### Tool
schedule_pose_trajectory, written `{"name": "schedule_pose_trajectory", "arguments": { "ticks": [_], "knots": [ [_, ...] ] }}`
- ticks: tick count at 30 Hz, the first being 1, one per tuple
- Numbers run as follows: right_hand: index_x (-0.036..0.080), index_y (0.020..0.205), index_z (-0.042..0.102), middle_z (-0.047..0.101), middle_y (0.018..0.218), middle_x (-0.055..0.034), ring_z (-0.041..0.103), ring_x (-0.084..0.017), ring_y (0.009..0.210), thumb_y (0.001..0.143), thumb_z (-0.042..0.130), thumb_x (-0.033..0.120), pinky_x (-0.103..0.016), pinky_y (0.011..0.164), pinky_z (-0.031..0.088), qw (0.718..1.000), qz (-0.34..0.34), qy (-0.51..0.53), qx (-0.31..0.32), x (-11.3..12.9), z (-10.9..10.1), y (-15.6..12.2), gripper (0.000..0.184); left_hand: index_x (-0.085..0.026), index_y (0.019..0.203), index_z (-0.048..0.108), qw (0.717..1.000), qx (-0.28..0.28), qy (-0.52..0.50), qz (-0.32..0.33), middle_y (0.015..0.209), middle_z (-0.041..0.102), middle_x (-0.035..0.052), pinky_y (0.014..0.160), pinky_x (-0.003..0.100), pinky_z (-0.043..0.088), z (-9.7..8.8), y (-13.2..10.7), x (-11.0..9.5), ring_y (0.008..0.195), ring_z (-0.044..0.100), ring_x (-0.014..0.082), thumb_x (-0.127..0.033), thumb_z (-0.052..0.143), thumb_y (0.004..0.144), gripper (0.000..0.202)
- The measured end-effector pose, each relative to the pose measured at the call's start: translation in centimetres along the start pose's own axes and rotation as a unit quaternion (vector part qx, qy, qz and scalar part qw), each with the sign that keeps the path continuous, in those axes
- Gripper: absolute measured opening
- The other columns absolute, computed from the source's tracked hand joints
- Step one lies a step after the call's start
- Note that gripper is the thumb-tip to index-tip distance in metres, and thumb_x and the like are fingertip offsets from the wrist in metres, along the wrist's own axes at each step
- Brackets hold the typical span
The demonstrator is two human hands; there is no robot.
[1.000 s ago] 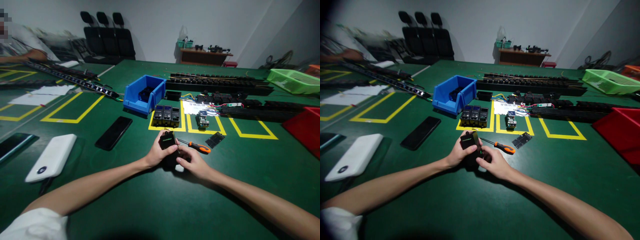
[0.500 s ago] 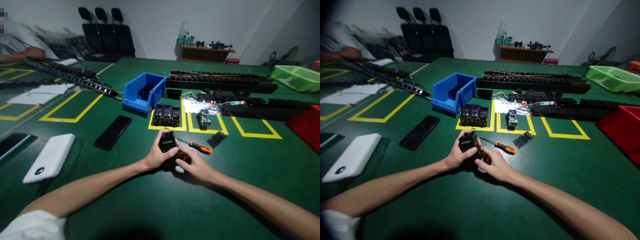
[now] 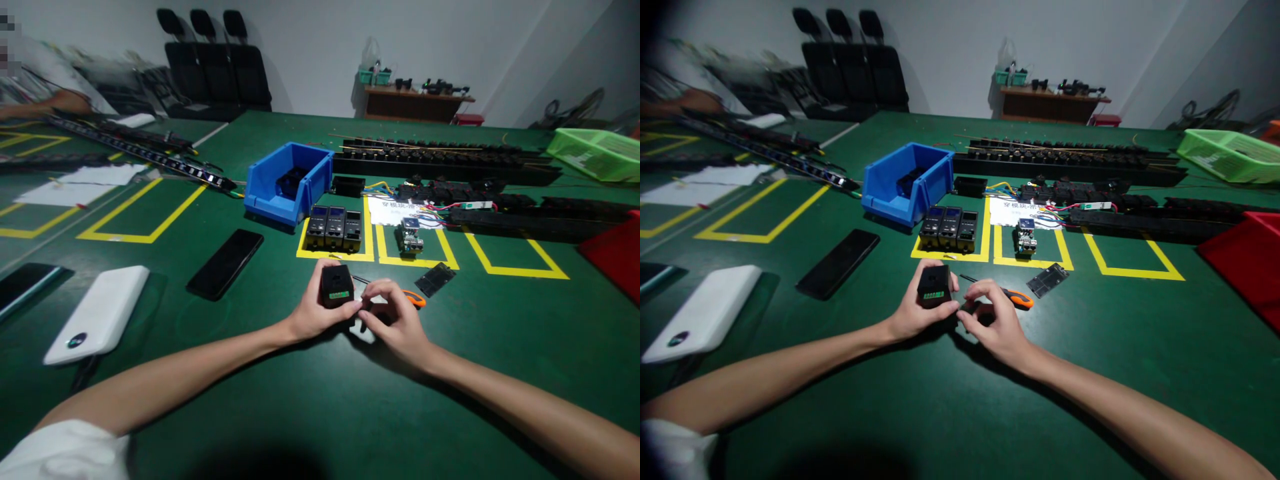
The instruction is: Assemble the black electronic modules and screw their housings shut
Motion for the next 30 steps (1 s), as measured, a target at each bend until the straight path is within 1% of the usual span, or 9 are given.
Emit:
{"name": "schedule_pose_trajectory", "arguments": {
  "ticks": [2,4,7,11,16,19,23,30],
  "knots": [
    [0.024,0.097,0.056,0.058,0.097,-0.0056,0.059,-0.019,0.091,0.085,0.064,0.021,-0.031,0.069,0.055,0.999,-0.039,0.010,-0.005,0.5,-0.1,-0.2,0.016,-0.024,0.109,0.036,1.000,0.004,0.014,0.005,0.096,0.055,0.0010,0.075,0.028,0.049,0.0,0.0,-0.1,0.080,0.057,0.0120,-0.022,0.074,0.072,0.053],
    [0.024,0.097,0.058,0.061,0.095,-0.0052,0.060,-0.019,0.091,0.085,0.063,0.017,-0.035,0.076,0.054,0.997,-0.074,0.005,0.006,0.9,-0.1,-0.3,0.014,-0.024,0.109,0.036,0.999,0.011,0.026,0.015,0.096,0.054,0.0012,0.075,0.027,0.048,0.1,-0.1,-0.2,0.081,0.056,0.0121,-0.021,0.075,0.071,0.054],
    [0.023,0.095,0.059,0.064,0.091,-0.0045,0.062,-0.018,0.087,0.086,0.062,0.014,-0.036,0.080,0.052,0.996,-0.090,-0.010,0.012,1.1,0.0,-0.3,0.013,-0.023,0.109,0.035,0.999,0.020,0.043,0.021,0.097,0.054,0.0018,0.071,0.025,0.048,0.1,-0.1,-0.2,0.079,0.054,0.0112,-0.019,0.075,0.070,0.056],
    [0.021,0.094,0.058,0.063,0.090,-0.0048,0.062,-0.017,0.084,0.085,0.061,0.014,-0.033,0.076,0.052,0.996,-0.081,-0.024,0.018,1.2,0.0,-0.2,0.011,-0.023,0.110,0.033,0.997,-0.001,0.072,0.026,0.101,0.053,0.0027,0.068,0.024,0.048,-0.2,-0.3,-0.3,0.078,0.054,0.0111,-0.018,0.075,0.070,0.058],
    [0.020,0.091,0.057,0.064,0.090,-0.0054,0.062,-0.018,0.085,0.084,0.061,0.012,-0.035,0.080,0.051,0.995,-0.082,-0.050,0.032,1.2,0.3,-0.1,0.011,-0.024,0.111,0.036,0.987,-0.023,0.142,0.067,0.103,0.053,0.0034,0.069,0.025,0.048,-0.6,-0.7,-1.0,0.080,0.055,0.0123,-0.016,0.077,0.066,0.062],
    [0.019,0.090,0.056,0.063,0.089,-0.0054,0.062,-0.018,0.084,0.083,0.061,0.012,-0.033,0.077,0.051,0.996,-0.064,-0.054,0.036,0.8,0.5,-0.1,0.011,-0.024,0.112,0.038,0.982,-0.041,0.169,0.079,0.103,0.053,0.0035,0.070,0.026,0.047,-0.9,-0.9,-1.1,0.082,0.055,0.0134,-0.017,0.078,0.064,0.063],
    [0.018,0.088,0.055,0.062,0.089,-0.0054,0.062,-0.017,0.082,0.081,0.060,0.012,-0.029,0.072,0.053,0.996,-0.043,-0.057,0.049,0.4,0.7,0.1,0.010,-0.024,0.112,0.037,0.981,-0.049,0.168,0.078,0.105,0.054,0.0035,0.069,0.025,0.046,-1.0,-0.8,-0.9,0.081,0.055,0.0130,-0.016,0.080,0.062,0.066],
    [0.018,0.086,0.056,0.061,0.086,-0.0040,0.060,-0.015,0.077,0.081,0.060,0.013,-0.027,0.070,0.052,0.995,-0.015,-0.066,0.078,0.2,0.7,0.7,0.009,-0.024,0.114,0.038,0.983,-0.043,0.161,0.074,0.104,0.055,0.0029,0.069,0.025,0.045,-1.1,-0.8,-0.7,0.079,0.055,0.0121,-0.021,0.080,0.064,0.065]
  ]
}}
Point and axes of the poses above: each hand's wrist, its own y-axis towards the middle knuckle, its own z-axis out of the palm, x = y × z, the point moved 7 cm from there along y, towards the middle knuckle
